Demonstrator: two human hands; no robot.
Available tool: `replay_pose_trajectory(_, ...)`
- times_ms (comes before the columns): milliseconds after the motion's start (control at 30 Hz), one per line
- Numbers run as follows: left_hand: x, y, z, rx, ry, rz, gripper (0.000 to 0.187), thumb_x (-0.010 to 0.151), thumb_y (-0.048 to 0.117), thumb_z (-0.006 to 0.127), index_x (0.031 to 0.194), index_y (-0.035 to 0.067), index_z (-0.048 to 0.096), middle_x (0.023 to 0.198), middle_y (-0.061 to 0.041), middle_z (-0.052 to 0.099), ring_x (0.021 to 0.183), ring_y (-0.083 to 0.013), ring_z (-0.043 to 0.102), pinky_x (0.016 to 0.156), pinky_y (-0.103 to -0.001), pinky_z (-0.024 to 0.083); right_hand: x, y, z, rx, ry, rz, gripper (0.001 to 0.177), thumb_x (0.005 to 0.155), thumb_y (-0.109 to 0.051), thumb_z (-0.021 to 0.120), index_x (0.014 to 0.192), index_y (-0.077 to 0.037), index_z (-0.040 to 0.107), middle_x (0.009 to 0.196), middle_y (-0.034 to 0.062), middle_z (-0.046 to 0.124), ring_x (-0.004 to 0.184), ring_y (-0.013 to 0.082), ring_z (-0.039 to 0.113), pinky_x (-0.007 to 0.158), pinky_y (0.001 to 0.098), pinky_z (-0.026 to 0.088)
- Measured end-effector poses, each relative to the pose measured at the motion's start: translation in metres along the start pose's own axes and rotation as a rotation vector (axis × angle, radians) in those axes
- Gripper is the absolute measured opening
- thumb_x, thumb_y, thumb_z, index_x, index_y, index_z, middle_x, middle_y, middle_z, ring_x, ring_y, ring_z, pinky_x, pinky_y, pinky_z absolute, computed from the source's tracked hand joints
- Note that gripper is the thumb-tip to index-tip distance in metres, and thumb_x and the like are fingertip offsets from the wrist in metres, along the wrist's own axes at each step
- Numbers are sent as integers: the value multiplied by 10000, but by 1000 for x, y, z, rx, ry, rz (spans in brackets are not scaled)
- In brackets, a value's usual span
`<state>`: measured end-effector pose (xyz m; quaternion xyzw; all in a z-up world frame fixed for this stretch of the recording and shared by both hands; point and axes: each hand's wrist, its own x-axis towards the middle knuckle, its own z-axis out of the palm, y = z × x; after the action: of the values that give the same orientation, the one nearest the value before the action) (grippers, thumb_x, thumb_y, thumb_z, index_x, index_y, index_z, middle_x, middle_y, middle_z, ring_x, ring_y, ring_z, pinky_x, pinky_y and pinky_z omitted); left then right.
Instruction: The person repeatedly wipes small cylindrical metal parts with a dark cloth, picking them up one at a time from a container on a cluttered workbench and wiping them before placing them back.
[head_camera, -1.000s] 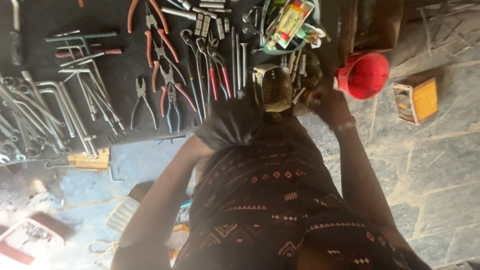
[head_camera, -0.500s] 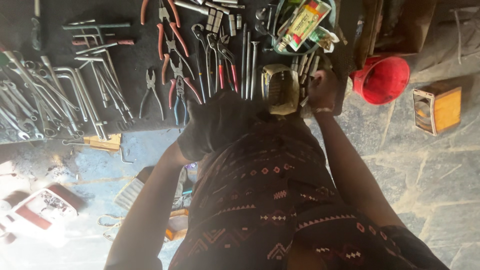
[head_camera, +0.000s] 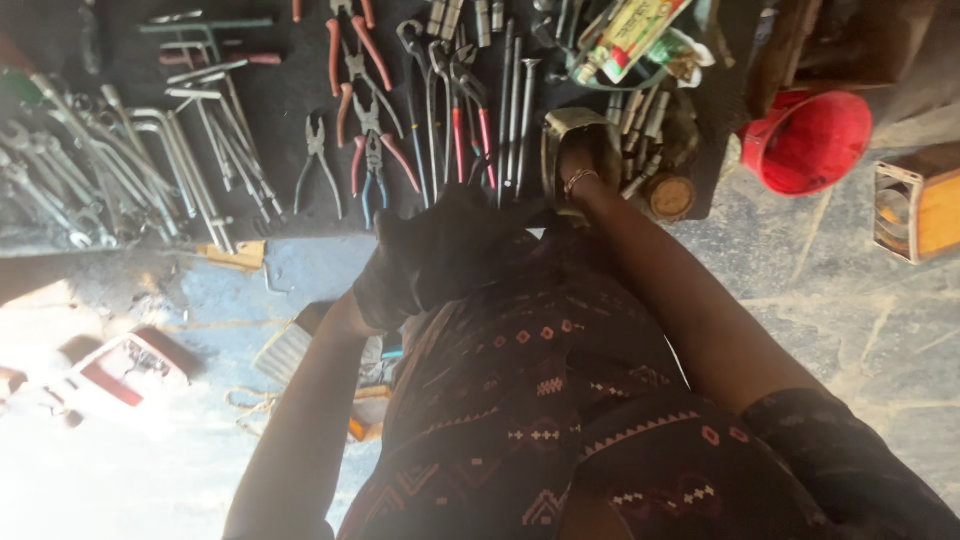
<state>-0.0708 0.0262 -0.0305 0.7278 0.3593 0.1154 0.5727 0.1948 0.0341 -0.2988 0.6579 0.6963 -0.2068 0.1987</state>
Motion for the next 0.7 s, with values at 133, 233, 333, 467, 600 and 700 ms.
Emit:
replay_pose_trajectory(133, 33, 48, -17, 312, -16, 181, 320, 1063, 292, 502, 1363, 207, 569, 1311, -39, 603, 1174, -182, 580, 933, -417, 490, -5, -10, -17, -20, 204, 31, 375, 1056, -196, 407, 1243, -10, 673, 1276, 202, 659, 1143, 290, 646, 996, 427, 510)
replay_pose_trajectory(233, 49, 62, -18, 743, -194, -199, 325, 1091, 407, 520, 1383, 281, 586, 1265, 103, 634, 1158, -112, 628, 800, -394, 527, -8, -5, -21, 225, 38, 159, 381, 1130, -164, 364, 1232, 5, 691, 1220, 211, 691, 1088, 280, 685, 953, 414, 552)
replay_pose_trajectory(333, 46, 55, -21, 1230, 127, 428, 351, 1074, 274, 587, 1424, 294, 594, 1470, 82, 626, 1201, -188, 621, 957, -338, 485, -7, -4, -19, 328, -118, 256, 351, 1104, -173, 402, 1234, -5, 681, 1190, 198, 691, 1055, 274, 683, 925, 409, 553)
replay_pose_trajectory(467, 20, 39, -20, 1074, 184, 343, 354, 1044, 293, 589, 1395, 248, 599, 1331, 38, 620, 1127, -191, 625, 895, -381, 491, -2, -7, 3, 427, -120, 335, 320, 1071, -184, 453, 1237, -18, 669, 1149, 180, 691, 1012, 266, 681, 887, 403, 554)
replay_pose_trajectory(600, -5, 26, -17, 866, 167, 272, 350, 1040, 312, 591, 1384, 244, 598, 1252, 32, 621, 1062, -177, 621, 837, -379, 481, 4, -6, 45, 576, -98, 425, 303, 1037, -196, 503, 1240, -32, 656, 1108, 163, 691, 969, 257, 679, 850, 396, 555)
replay_pose_trajectory(700, -9, 18, -13, 782, 174, 246, 348, 1038, 327, 592, 1375, 240, 597, 1193, 28, 622, 1013, -166, 618, 794, -378, 473, 13, 9, 75, 733, -59, 486, 302, 1011, -205, 541, 1242, -42, 647, 1077, 149, 691, 936, 251, 678, 822, 391, 556)
